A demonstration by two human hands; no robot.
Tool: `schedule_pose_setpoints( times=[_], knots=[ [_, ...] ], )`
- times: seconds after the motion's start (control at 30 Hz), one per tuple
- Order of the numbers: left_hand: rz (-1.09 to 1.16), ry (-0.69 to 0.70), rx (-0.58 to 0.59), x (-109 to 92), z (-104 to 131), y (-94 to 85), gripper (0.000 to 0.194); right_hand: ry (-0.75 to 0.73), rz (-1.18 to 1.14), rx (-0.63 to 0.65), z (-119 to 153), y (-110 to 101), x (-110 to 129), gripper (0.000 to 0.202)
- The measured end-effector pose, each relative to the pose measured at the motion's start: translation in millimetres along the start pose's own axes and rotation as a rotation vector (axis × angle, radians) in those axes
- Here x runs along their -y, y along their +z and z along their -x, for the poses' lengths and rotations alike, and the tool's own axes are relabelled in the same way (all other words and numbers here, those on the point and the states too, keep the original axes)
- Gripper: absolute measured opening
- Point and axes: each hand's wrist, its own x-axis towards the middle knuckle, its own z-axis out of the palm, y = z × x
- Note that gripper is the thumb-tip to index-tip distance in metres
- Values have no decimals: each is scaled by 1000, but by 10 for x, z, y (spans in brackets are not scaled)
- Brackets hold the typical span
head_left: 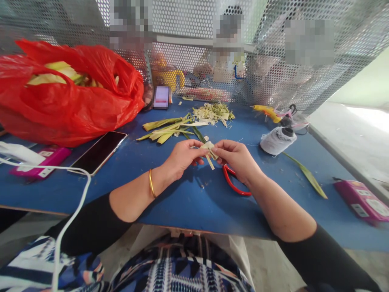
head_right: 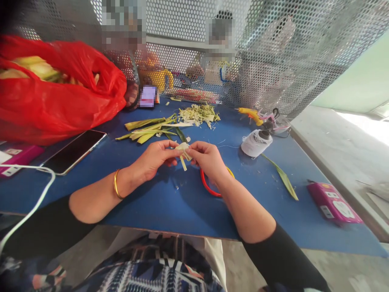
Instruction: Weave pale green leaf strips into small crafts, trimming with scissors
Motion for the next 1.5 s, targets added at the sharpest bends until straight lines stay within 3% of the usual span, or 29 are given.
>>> schedule_pose_setpoints(
  times=[0.37,0.6,0.8,1.03,1.17,1.33,1.5],
  knots=[
    [-4,-11,44,6,5,1,29,61,-47,33,-19,-24,-25,30],
    [36,-9,73,2,20,2,25,49,-86,-32,-11,-7,-14,26],
    [51,-25,75,15,25,10,26,69,-94,-15,-14,-7,-18,22],
    [-47,55,67,15,23,19,35,21,-40,-31,-5,21,-10,29],
    [-85,77,59,14,27,22,28,-33,-78,-124,-17,44,-23,35],
    [-116,119,31,23,25,20,25,-37,-129,-76,-33,30,-23,33],
    [-174,194,46,25,36,23,23,-61,-128,-133,-32,37,-27,29]
  ],
)
